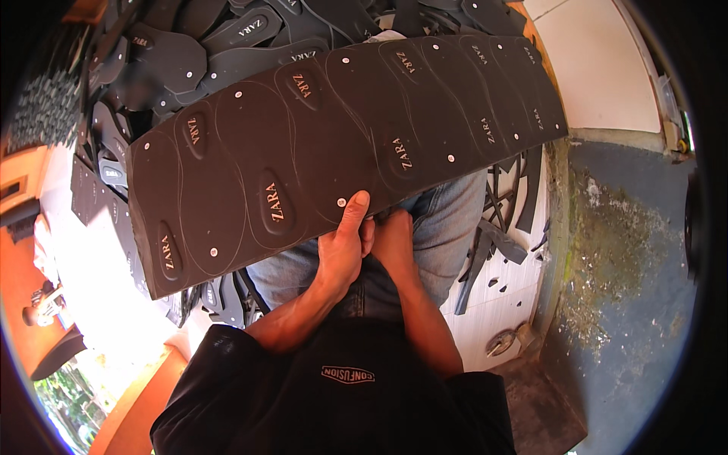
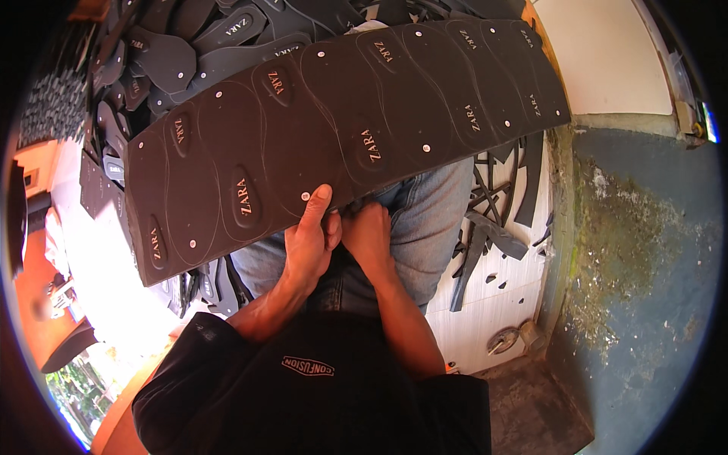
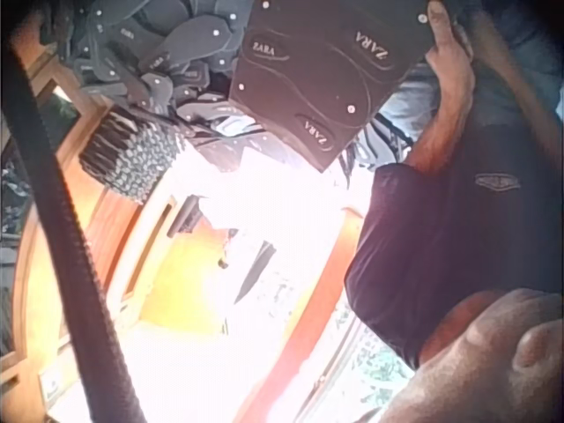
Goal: The person cuts out shoe soles from a sheet of material using a small knife.
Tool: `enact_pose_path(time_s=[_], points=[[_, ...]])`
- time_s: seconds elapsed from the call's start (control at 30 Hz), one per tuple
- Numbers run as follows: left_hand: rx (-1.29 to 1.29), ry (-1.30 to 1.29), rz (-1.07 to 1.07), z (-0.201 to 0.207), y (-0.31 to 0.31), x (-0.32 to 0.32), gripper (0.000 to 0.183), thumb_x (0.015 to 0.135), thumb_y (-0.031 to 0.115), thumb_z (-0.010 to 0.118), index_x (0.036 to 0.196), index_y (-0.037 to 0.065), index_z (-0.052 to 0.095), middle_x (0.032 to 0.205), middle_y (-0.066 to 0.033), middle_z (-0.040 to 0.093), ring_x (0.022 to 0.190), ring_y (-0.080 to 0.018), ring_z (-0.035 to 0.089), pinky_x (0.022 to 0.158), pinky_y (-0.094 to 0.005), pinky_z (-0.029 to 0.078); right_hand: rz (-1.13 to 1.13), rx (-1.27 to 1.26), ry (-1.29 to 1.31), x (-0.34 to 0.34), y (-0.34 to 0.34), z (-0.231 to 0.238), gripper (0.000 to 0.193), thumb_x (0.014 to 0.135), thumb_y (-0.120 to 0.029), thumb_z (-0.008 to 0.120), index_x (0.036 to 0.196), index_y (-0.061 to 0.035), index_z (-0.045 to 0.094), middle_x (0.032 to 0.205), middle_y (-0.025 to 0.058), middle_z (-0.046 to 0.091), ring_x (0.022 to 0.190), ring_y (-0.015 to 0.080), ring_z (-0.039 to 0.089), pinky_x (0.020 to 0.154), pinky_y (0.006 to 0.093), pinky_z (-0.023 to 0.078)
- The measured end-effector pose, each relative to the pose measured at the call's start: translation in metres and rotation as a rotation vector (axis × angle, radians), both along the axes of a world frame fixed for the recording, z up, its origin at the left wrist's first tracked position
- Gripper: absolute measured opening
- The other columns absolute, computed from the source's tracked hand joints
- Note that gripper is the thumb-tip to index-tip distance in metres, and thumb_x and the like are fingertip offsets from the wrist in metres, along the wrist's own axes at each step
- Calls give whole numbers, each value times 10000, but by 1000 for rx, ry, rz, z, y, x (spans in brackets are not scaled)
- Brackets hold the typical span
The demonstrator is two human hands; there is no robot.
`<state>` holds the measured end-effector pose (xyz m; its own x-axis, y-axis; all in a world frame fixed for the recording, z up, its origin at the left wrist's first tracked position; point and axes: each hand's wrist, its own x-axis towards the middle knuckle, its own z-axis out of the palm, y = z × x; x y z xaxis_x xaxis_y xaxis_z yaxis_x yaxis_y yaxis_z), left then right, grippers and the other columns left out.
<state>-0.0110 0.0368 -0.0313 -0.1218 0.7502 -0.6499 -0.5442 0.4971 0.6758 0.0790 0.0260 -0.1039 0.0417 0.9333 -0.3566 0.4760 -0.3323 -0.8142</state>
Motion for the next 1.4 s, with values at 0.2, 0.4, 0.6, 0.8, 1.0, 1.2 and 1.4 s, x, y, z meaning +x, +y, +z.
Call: enact_pose_path(time_s=[0.2, 0.4, 0.6, 0.8, 1.0, 1.2, 1.4], points=[[64, -20, -31, -5, 1, -7, 157, 923, 251, 560, 886, 100, 544, 575, 20, 443, 404, -59, 367, 333, -201, 264, -54, 110, 62, -5, 19, 12, 314, 758, -220, 669, 999, -24, 622, 913, 233, 640, 885, 424, 598, 721, 456, 495], [67, -98, -30, -4, 2, -12, 141, 900, 212, 591, 920, 101, 506, 638, -6, 472, 426, -75, 393, 351, -207, 286, 136, 258, -34, 2, 37, 3, 369, 779, -186, 645, 1109, -38, 576, 1054, 204, 612, 994, 372, 578, 813, 431, 468], [61, -96, -54, -2, 5, -15, 158, 899, 221, 593, 885, 91, 504, 636, -8, 468, 409, -79, 383, 342, -212, 286, 392, 182, -107, 13, 56, -4, 327, 808, -124, 585, 1114, -13, 561, 1104, 215, 584, 1049, 373, 544, 860, 437, 438], [97, -81, -62, -1, 10, -16, 164, 917, 256, 567, 890, 100, 525, 634, 4, 459, 405, -73, 382, 326, -205, 276, 493, 231, -187, 15, 73, -4, 436, 819, -83, 555, 1240, -1, 478, 1240, 230, 503, 1180, 359, 463, 976, 424, 369], [86, -119, -82, -5, 10, -17, 212, 904, 252, 579, 819, 81, 487, 570, -4, 427, 376, -82, 354, 332, -213, 278, 443, 671, -337, 13, 84, -23, 326, 829, -91, 542, 1135, 20, 552, 1131, 235, 567, 1048, 328, 567, 875, 423, 448], [92, -136, -82, -2, 9, -17, 217, 911, 261, 568, 824, 81, 483, 582, -4, 432, 374, -82, 349, 329, -211, 285, 386, 788, -423, 7, 103, -29, 273, 822, -94, 542, 1071, 18, 561, 1062, 223, 573, 974, 315, 570, 816, 415, 448], [96, -159, -67, -1, 8, -17, 216, 910, 273, 572, 846, 85, 487, 597, -5, 441, 374, -80, 347, 326, -207, 286, 371, 671, -466, -12, 112, -25, 223, 816, -96, 541, 1006, 16, 569, 993, 210, 579, 900, 303, 574, 757, 406, 447]])
